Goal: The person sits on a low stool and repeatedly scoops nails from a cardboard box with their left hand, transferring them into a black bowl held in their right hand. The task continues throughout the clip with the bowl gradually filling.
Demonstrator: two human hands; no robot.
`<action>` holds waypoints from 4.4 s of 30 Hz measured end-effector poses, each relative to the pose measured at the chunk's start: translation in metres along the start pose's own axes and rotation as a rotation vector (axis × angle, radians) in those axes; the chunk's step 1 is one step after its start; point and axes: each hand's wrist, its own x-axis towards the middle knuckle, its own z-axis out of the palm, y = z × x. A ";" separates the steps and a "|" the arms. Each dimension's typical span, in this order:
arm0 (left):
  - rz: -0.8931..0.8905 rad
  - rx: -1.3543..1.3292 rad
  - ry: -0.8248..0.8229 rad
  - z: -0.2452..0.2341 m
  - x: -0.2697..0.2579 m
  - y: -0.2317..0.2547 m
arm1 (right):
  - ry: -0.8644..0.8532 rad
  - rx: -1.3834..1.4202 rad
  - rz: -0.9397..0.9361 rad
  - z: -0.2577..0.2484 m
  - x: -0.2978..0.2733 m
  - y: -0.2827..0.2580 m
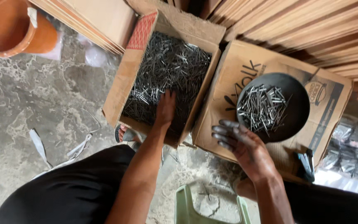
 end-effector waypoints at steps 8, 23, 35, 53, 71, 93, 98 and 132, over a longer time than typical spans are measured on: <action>-0.090 -0.231 -0.111 0.011 -0.014 -0.019 | -0.018 -0.019 -0.005 -0.002 -0.002 0.001; -0.694 -0.628 0.292 -0.097 -0.010 0.044 | -0.021 -0.119 -0.016 0.011 -0.016 0.000; -0.599 -1.535 0.169 -0.230 -0.015 0.163 | 0.002 -0.212 -0.093 0.025 -0.021 0.008; -0.267 -1.340 0.014 -0.208 -0.037 0.286 | 0.114 0.432 -0.229 -0.021 -0.008 -0.014; 0.260 -0.816 0.097 -0.216 -0.040 0.305 | -0.009 0.537 -0.073 -0.046 -0.008 -0.017; -0.092 -1.090 0.172 -0.248 -0.007 0.224 | 0.276 -0.058 -0.314 -0.002 -0.032 -0.023; -0.404 -1.032 0.263 -0.190 -0.019 0.152 | 0.467 -1.231 -0.220 -0.047 -0.013 0.023; -0.202 0.009 -0.002 -0.077 -0.042 0.040 | 0.098 -1.271 -0.547 0.001 -0.018 0.017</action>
